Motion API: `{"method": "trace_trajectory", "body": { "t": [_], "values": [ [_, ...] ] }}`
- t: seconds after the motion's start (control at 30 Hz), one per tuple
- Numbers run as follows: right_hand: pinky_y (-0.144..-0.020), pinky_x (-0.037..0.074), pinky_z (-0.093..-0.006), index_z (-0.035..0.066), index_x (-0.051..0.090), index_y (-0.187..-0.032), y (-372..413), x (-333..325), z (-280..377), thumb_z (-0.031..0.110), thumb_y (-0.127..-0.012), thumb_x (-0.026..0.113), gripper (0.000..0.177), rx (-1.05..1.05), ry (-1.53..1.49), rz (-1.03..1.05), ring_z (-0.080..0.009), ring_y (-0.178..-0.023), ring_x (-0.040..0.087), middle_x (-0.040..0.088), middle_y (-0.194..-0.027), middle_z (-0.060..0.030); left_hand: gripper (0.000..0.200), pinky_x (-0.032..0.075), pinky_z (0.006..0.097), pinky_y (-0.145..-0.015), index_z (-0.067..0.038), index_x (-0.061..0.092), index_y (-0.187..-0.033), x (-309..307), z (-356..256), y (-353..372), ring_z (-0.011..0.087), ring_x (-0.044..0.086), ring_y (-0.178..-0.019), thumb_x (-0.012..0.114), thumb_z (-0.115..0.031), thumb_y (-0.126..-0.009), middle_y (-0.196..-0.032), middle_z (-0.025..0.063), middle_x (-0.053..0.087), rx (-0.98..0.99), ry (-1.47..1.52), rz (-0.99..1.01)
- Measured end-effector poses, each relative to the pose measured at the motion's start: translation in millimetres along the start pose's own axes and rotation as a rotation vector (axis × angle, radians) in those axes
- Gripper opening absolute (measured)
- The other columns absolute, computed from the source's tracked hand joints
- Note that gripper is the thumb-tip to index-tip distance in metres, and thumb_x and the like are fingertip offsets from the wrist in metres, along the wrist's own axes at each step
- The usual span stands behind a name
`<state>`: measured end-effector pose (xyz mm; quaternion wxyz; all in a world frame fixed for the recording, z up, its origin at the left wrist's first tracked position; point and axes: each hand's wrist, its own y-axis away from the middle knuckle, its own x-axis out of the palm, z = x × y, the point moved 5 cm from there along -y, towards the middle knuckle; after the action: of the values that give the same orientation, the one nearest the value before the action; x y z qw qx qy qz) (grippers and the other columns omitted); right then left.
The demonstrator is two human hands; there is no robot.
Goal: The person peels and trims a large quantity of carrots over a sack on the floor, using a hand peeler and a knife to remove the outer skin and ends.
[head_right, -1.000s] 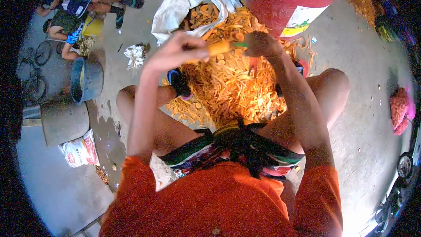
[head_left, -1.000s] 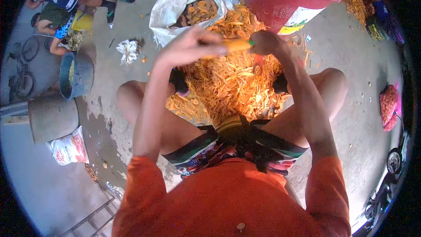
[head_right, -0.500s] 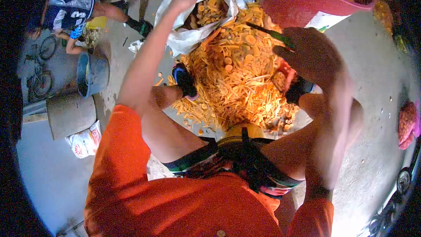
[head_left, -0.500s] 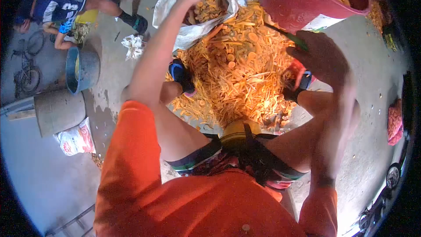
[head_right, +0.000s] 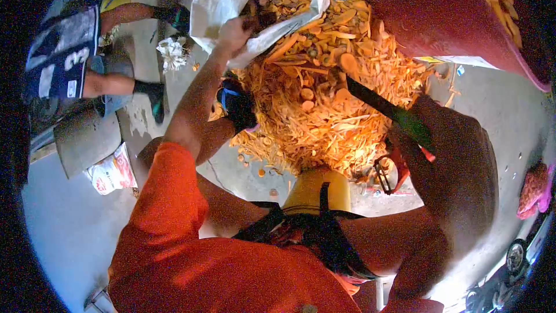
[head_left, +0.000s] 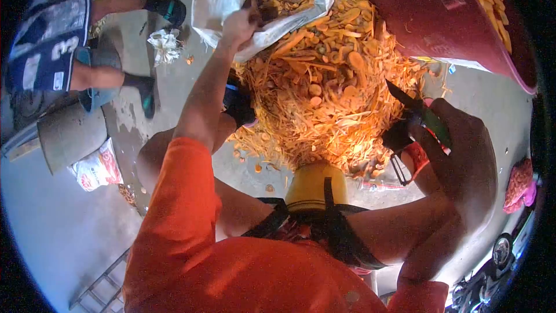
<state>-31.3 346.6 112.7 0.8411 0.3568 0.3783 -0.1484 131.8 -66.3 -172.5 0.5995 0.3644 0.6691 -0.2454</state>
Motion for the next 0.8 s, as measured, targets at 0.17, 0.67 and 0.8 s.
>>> {"method": "trace_trajectory", "body": {
  "t": [0.17, 0.67, 0.8],
  "values": [
    [-0.072, 0.05, -0.0444, -0.001, 0.061, -0.098, -13, 4, 4, 0.01, -0.083, 0.069, 0.02, -0.06, 0.022, 0.034, -0.0433, -0.082, 0.065, 0.066, -0.086, -0.0227, 0.041, 0.047, 0.0443, -0.103, -0.007, 0.061, -0.128, 57, -21, -49, 0.0348, 0.057, -0.122, 0.058, -0.011, -0.088, -0.126, 0.0189, 0.063, 0.432, -0.278, 0.376],
    [-0.071, 0.047, -0.0507, 0.002, 0.061, -0.091, 6, 2, 13, 0.028, -0.085, 0.067, 0.027, -0.135, 0.146, -0.068, -0.0442, -0.084, 0.064, 0.065, -0.082, -0.0229, 0.038, 0.051, 0.0336, -0.096, -0.007, 0.061, -0.124, -46, 26, -9, 0.0216, 0.061, -0.114, 0.069, -0.025, -0.092, -0.126, 0.0096, 0.063, -0.443, 1.354, 0.132],
    [-0.072, 0.048, -0.0514, 0.004, 0.06, -0.091, 12, 8, 13, 0.028, -0.088, 0.066, 0.026, -0.352, 0.218, -0.21, -0.044, -0.085, 0.064, 0.065, -0.084, -0.0222, 0.047, 0.049, 0.0343, -0.104, 0.001, 0.048, -0.137, -120, -59, 82, 0.0247, 0.059, -0.119, 0.061, -0.015, -0.095, -0.135, 0.0127, 0.057, -0.195, 1.686, 0.301]
  ]
}}
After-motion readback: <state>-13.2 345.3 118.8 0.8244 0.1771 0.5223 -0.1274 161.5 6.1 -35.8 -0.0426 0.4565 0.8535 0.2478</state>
